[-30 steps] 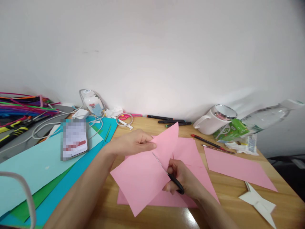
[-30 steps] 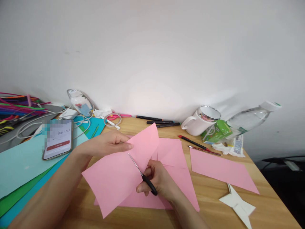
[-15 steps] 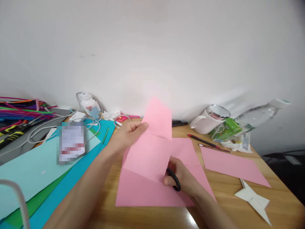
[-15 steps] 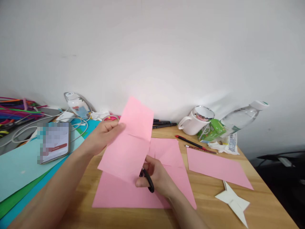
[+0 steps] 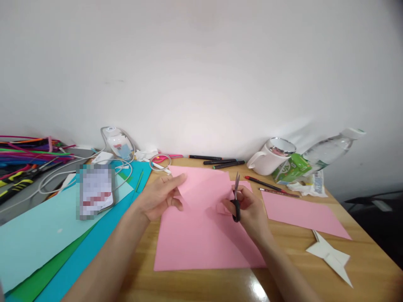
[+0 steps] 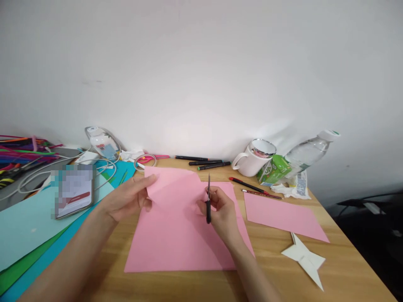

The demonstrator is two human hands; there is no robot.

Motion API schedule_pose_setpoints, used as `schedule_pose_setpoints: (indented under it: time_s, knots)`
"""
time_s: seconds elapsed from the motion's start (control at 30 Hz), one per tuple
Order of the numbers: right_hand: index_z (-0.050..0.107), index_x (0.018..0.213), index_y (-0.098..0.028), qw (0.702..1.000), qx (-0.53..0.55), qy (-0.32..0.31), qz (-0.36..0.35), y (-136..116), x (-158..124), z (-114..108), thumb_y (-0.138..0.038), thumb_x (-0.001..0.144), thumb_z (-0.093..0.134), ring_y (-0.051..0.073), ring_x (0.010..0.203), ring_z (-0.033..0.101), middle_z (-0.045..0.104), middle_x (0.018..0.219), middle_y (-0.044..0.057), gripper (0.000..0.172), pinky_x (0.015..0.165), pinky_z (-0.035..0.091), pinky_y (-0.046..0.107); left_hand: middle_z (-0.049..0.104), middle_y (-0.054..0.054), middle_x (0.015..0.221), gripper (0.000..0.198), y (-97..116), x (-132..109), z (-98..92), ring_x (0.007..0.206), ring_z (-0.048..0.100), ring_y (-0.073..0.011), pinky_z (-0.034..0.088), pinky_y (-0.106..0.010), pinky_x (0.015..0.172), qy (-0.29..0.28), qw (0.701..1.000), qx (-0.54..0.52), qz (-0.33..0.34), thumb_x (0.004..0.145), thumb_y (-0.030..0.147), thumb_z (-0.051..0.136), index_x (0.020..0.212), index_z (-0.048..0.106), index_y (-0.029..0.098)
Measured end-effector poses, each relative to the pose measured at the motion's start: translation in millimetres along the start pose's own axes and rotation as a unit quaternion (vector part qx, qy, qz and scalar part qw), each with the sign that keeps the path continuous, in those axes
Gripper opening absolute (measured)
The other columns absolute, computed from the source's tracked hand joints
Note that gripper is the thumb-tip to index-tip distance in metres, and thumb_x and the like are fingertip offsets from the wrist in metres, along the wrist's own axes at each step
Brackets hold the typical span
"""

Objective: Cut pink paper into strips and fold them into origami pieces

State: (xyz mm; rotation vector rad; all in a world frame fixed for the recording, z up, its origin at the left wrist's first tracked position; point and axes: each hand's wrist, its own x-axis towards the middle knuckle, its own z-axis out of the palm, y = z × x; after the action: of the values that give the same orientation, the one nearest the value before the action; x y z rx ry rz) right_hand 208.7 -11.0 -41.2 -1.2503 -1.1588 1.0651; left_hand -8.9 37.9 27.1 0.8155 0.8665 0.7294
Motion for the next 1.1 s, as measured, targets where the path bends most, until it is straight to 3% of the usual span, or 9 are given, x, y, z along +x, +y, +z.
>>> schedule_pose_setpoints:
  time_s: [0.1,0.2,0.3,0.43,0.53,0.7,0.87,0.97,1.1]
  knots:
    - [0.054,0.088,-0.020,0.995,-0.015,0.095,-0.028,-2.0,3.0,-2.6,-0.031,0.068,0.070,0.013,0.069,0.051,0.057,0.077,-0.001,0.028,0.062,0.041,0.025,0.062,-0.002,0.053,0.016,-13.8,-1.0,9.8,0.051,0.060,-0.0125,0.057,-0.031,0.060,0.059,0.991,-0.117,0.002,0.069,0.016,0.068,0.056,0.060,0.010]
    - [0.054,0.092,-0.021,0.986,-0.013,0.164,-0.039,-8.2,0.9,-2.4,-0.035,0.074,0.064,0.014,0.072,0.052,0.056,0.079,0.000,0.025,0.067,0.042,0.027,0.062,0.000,0.054,0.017,-31.8,1.1,26.5,0.059,0.064,-0.0125,0.055,-0.038,0.079,0.142,0.947,-0.281,0.060,0.077,0.010,0.058,0.060,0.059,0.012]
    - [0.052,0.077,-0.020,0.997,-0.001,0.072,-0.036,-14.1,-9.5,5.3,-0.044,0.078,0.058,0.013,0.062,0.049,0.052,0.066,-0.001,0.024,0.062,0.042,0.027,0.059,0.000,0.049,0.020,-48.6,5.0,40.6,0.064,0.066,-0.0144,0.054,-0.039,0.083,0.177,0.916,-0.343,0.111,0.080,0.011,0.055,0.060,0.057,0.012]
    - [0.053,0.086,-0.020,0.971,0.128,-0.202,0.009,-11.9,-30.2,25.2,-0.055,0.069,0.064,0.015,0.061,0.052,0.056,0.065,0.001,0.041,0.059,0.043,0.029,0.063,-0.003,0.056,0.021,-60.8,8.7,47.3,0.069,0.067,-0.0171,0.053,-0.038,0.085,0.179,0.911,-0.348,0.128,0.082,0.020,0.056,0.063,0.059,0.011]
    - [0.056,0.083,-0.019,0.966,0.131,-0.224,0.005,-5.5,-40.6,35.8,-0.046,0.066,0.071,0.014,0.064,0.052,0.057,0.068,0.001,0.035,0.064,0.042,0.028,0.066,-0.007,0.063,0.024,-62.1,8.9,45.3,0.076,0.068,-0.0196,0.053,-0.035,0.084,0.190,0.916,-0.333,0.122,0.082,0.026,0.057,0.063,0.059,0.011]
    - [0.056,0.084,-0.017,0.932,0.130,-0.320,0.110,-3.0,-43.4,39.0,-0.041,0.063,0.074,0.012,0.063,0.051,0.059,0.071,0.001,0.036,0.062,0.040,0.025,0.070,-0.014,0.082,0.023,-61.6,6.8,42.3,0.099,0.063,-0.0232,0.049,-0.034,0.089,0.156,0.920,-0.338,0.123,0.082,0.029,0.056,0.068,0.062,0.011]
    - [0.054,0.082,-0.016,0.935,0.162,-0.288,0.130,-3.9,-42.3,40.3,-0.042,0.066,0.072,0.011,0.062,0.045,0.055,0.071,0.000,0.035,0.058,0.035,0.023,0.070,-0.013,0.097,0.029,-63.0,3.6,45.1,0.104,0.060,-0.0244,0.048,-0.032,0.089,0.117,0.936,-0.306,0.126,0.078,0.038,0.060,0.085,0.066,0.011]
    - [0.053,0.083,-0.016,0.935,0.180,-0.279,0.126,-3.9,-42.1,40.3,-0.043,0.069,0.070,0.011,0.063,0.044,0.051,0.071,0.000,0.034,0.060,0.035,0.024,0.070,-0.013,0.095,0.037,-66.5,2.0,48.8,0.096,0.063,-0.0255,0.051,-0.029,0.074,0.139,0.949,-0.266,0.102,0.072,0.045,0.063,0.086,0.067,0.011]
    - [0.053,0.087,-0.017,0.937,0.188,-0.275,0.106,-5.7,-41.4,38.5,-0.046,0.070,0.069,0.013,0.069,0.046,0.052,0.075,0.001,0.037,0.065,0.037,0.025,0.068,-0.008,0.063,0.046,-77.2,-0.2,53.4,0.051,0.061,-0.0159,0.042,-0.022,0.040,0.160,0.966,-0.202,0.027,0.068,0.056,0.061,0.072,0.067,0.010]
